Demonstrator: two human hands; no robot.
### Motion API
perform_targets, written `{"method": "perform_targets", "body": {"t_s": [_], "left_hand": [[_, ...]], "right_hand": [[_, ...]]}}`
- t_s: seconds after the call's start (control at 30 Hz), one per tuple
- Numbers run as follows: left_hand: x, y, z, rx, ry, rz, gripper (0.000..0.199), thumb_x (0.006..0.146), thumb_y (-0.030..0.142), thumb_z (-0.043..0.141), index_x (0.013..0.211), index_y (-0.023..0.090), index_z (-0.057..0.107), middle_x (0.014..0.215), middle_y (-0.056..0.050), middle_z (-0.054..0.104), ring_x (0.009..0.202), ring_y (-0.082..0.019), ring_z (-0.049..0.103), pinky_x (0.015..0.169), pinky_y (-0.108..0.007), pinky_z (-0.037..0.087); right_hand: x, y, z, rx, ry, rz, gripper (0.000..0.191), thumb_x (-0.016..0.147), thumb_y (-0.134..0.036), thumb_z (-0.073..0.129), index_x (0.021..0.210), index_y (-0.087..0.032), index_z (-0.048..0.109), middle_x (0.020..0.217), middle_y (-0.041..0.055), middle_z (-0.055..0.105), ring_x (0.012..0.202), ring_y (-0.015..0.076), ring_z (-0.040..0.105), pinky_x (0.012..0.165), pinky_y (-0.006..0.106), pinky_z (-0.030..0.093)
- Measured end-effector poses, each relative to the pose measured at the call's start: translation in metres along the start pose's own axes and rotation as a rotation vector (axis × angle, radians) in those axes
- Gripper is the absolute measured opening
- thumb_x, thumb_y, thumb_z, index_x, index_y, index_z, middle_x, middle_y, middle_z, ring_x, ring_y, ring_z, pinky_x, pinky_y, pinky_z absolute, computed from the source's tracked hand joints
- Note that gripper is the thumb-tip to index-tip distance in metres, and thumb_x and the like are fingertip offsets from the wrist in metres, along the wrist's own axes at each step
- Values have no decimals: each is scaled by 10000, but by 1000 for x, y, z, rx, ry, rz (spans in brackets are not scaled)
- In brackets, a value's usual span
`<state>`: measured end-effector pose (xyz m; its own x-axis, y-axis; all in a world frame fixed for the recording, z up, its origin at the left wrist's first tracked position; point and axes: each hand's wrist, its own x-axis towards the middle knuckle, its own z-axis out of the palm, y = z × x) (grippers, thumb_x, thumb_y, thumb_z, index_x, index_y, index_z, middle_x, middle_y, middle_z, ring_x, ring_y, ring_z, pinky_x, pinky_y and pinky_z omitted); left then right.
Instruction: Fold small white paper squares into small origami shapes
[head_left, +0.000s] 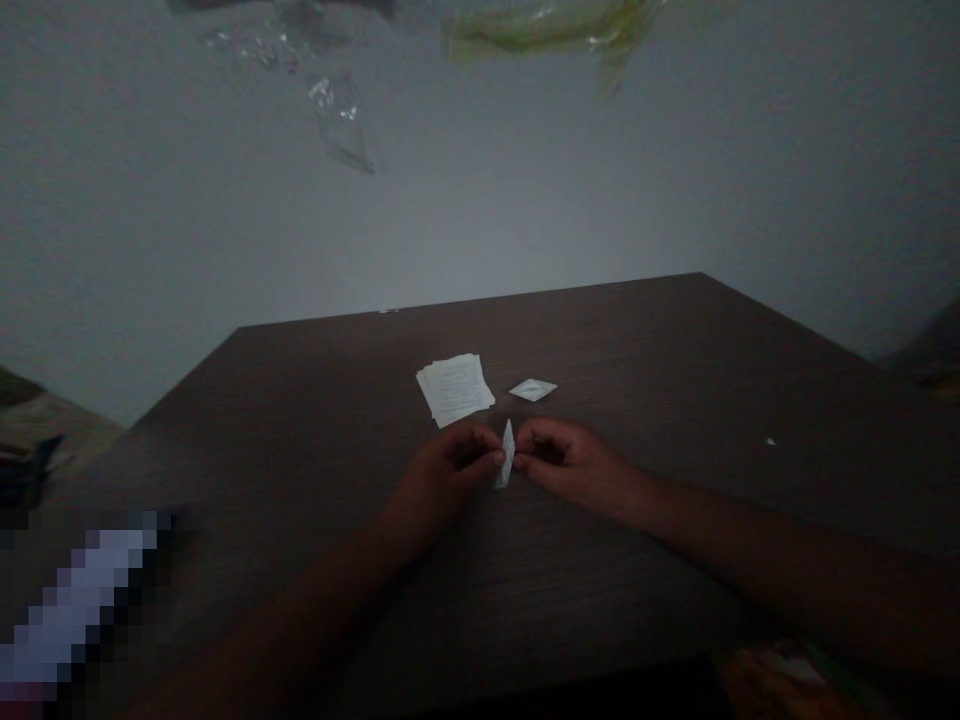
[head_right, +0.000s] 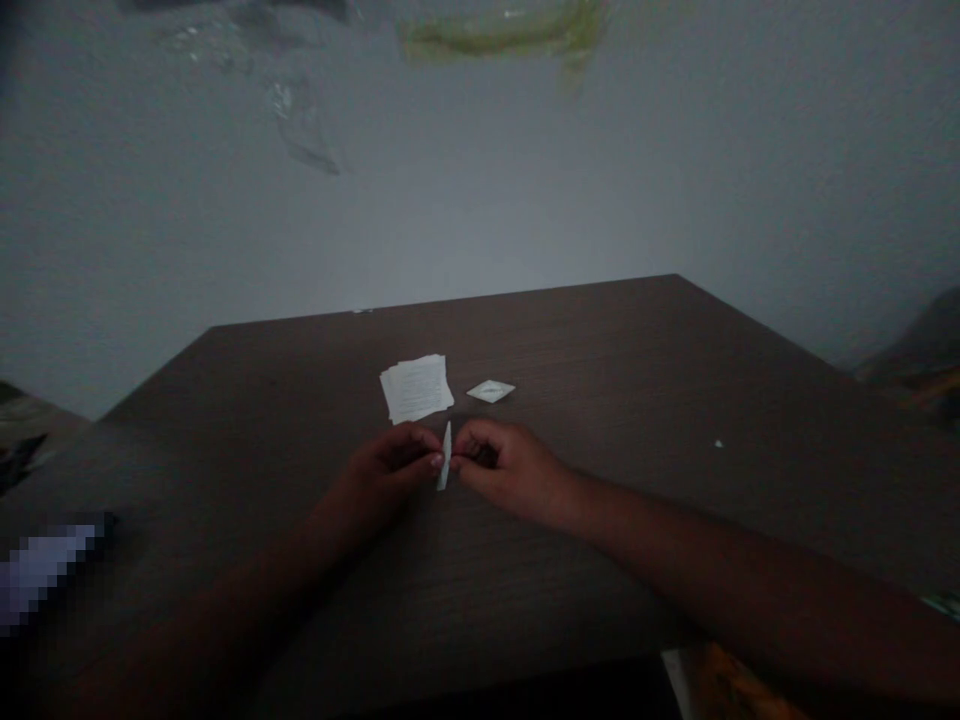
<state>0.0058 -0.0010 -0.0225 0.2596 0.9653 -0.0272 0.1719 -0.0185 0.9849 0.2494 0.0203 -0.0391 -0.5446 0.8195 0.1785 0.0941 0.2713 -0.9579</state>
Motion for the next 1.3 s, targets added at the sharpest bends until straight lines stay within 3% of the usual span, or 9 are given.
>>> {"method": "perform_targets", "body": {"t_s": [0.17, 0.4, 0.83, 1.03, 1.3], "left_hand": [[-5, 3, 2, 148, 7, 38, 180, 985, 451, 866, 1007, 272, 878, 1049, -39, 896, 1060, -298, 839, 1004, -418, 652], [-8, 10, 1, 182, -32, 123, 163, 988, 430, 902, 1055, 284, 925, 1212, -70, 930, 1184, -323, 851, 1134, -460, 664], [-9, 8, 2, 166, 39, 165, 130, 925, 418, 956, 990, 312, 917, 1097, -53, 944, 1059, -303, 879, 999, -433, 741], [-9, 6, 1, 149, 92, 178, 121, 940, 392, 961, 1008, 297, 929, 1165, -76, 943, 1113, -324, 878, 1067, -489, 738], [-12, 11, 0, 177, 35, 222, 120, 971, 379, 947, 1048, 289, 930, 1166, -66, 927, 1091, -304, 871, 1021, -453, 743]], "right_hand": [[0, 3, 5, 64, 36, 20, 326, 1049, -518, 865, 922, -269, 696, 867, -19, 684, 810, 190, 607, 789, 351, 515], [1, 8, 5, 114, 71, 47, 284, 1019, -486, 851, 916, -279, 685, 883, -14, 707, 824, 196, 625, 810, 361, 519], [1, -5, 6, 149, 48, 73, 423, 977, -602, 969, 906, -265, 724, 884, -7, 719, 854, 203, 636, 823, 357, 563], [0, -3, 3, 156, 26, 51, 306, 1027, -542, 917, 966, -264, 804, 921, 8, 764, 894, 215, 696, 906, 388, 609], [-1, -2, 2, 140, 47, 71, 230, 1043, -487, 906, 1009, -260, 906, 1017, 47, 856, 1019, 249, 780, 983, 412, 645]]}}
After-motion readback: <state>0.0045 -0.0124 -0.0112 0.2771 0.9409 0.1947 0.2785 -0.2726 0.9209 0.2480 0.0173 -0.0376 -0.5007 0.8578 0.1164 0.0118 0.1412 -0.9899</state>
